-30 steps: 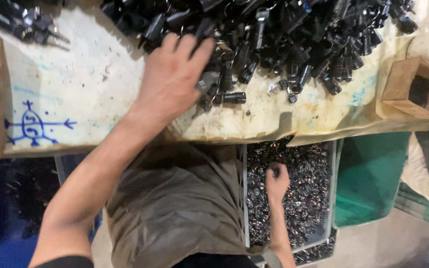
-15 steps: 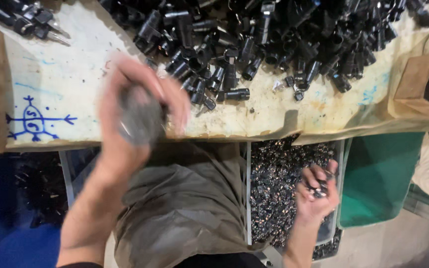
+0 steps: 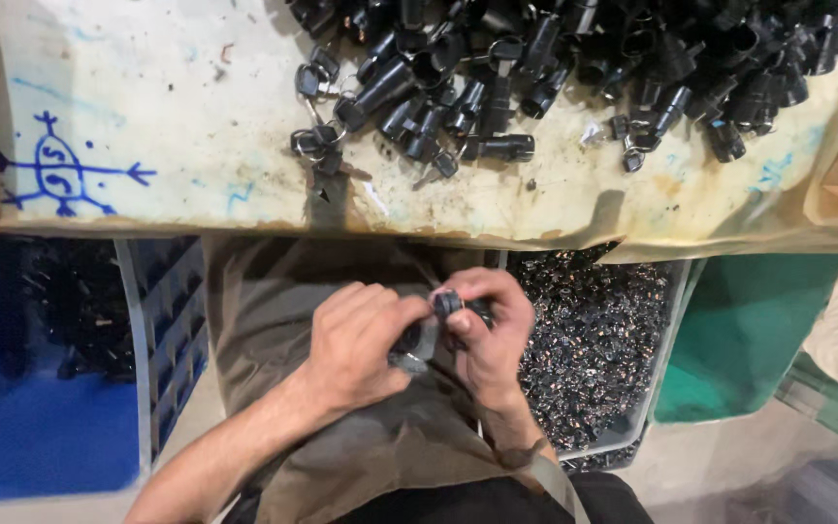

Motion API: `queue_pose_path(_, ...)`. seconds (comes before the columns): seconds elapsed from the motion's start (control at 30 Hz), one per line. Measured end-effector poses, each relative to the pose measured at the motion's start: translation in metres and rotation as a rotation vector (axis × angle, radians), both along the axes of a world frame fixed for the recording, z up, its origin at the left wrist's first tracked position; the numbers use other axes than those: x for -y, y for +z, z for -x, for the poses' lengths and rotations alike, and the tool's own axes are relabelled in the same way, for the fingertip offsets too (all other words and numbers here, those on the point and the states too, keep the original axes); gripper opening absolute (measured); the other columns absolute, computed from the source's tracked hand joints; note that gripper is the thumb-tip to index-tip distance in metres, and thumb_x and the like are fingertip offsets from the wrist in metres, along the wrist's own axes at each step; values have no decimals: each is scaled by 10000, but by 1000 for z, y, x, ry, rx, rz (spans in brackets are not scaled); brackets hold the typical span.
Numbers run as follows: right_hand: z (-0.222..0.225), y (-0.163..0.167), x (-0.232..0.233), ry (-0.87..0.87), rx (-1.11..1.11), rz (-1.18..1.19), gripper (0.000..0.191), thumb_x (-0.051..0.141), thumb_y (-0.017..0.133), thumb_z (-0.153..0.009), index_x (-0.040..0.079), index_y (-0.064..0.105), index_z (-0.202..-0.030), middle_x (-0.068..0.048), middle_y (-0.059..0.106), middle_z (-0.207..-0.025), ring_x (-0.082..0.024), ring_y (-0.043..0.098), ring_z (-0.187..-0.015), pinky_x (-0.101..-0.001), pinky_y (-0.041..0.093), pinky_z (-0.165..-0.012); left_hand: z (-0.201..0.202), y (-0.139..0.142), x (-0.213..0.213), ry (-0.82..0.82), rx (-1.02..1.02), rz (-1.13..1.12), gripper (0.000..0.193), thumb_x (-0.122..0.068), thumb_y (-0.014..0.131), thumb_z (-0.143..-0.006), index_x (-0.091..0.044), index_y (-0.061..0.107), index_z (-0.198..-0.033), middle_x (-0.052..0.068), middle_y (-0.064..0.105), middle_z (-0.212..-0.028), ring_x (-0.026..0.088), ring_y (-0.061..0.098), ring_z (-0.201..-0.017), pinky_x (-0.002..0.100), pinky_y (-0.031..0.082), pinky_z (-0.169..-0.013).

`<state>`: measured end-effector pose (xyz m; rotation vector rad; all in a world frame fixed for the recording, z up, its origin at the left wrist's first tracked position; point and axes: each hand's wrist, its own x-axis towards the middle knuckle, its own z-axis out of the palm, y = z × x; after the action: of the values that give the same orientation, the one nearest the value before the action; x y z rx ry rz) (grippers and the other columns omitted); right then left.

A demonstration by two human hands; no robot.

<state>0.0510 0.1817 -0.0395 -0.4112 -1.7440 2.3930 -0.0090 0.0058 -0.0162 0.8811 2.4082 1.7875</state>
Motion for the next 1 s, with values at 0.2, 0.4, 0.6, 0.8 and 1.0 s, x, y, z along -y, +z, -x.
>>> queue_pose_path(0.2, 7, 23, -11, 244, -281, -628, 287, 172, 909, -785, 38, 727, -963, -102, 710, -963, -183, 717, -874, -310, 587, -752, 4, -5, 5, -154, 292, -26, 737, -137, 744, -732, -59, 478, -1415, 131, 700, -921, 349, 714, -819, 412, 561, -695)
queue_pose_path(0.4, 11, 11, -16, 425, -240, -612, 207, 109, 868, -830, 50, 744, -984, -84, 700, -967, -193, 709, -878, -303, 594, -760, 7, -7, 9, -235, 315, 31, 816, -129, 715, -702, -67, 445, -1470, 150, 727, -897, 373, 728, -802, 436, 556, -660)
queue_pose_path(0.6, -2, 2, -3, 258, -244, -681, 170, 141, 829, -870, 69, 719, -977, -70, 678, -973, -187, 700, -895, -312, 592, -788, 6, -6, 6, -187, 367, 48, 792, -147, 740, -737, -82, 452, -1472, 141, 718, -825, 355, 725, -742, 439, 544, -618)
queue_pose_path(0.8, 4, 5, -15, 415, -271, -740, 197, 79, 863, -835, 65, 741, -989, -87, 685, -979, -215, 706, -877, -321, 588, -766, 17, -3, 12, -335, 229, 220, 1054, -184, 746, -584, -68, 333, -1547, 141, 715, -824, 362, 695, -684, 454, 532, -588)
queue_pose_path(1.0, 17, 8, -22, 612, -351, -820, 265, 44, 884, -743, 69, 755, -973, -90, 704, -980, -246, 703, -849, -342, 554, -717, 19, -4, 17, -562, 192, 459, 1216, -220, 780, -538, -55, 220, -1604, 120, 695, -759, 346, 678, -656, 453, 527, -584)
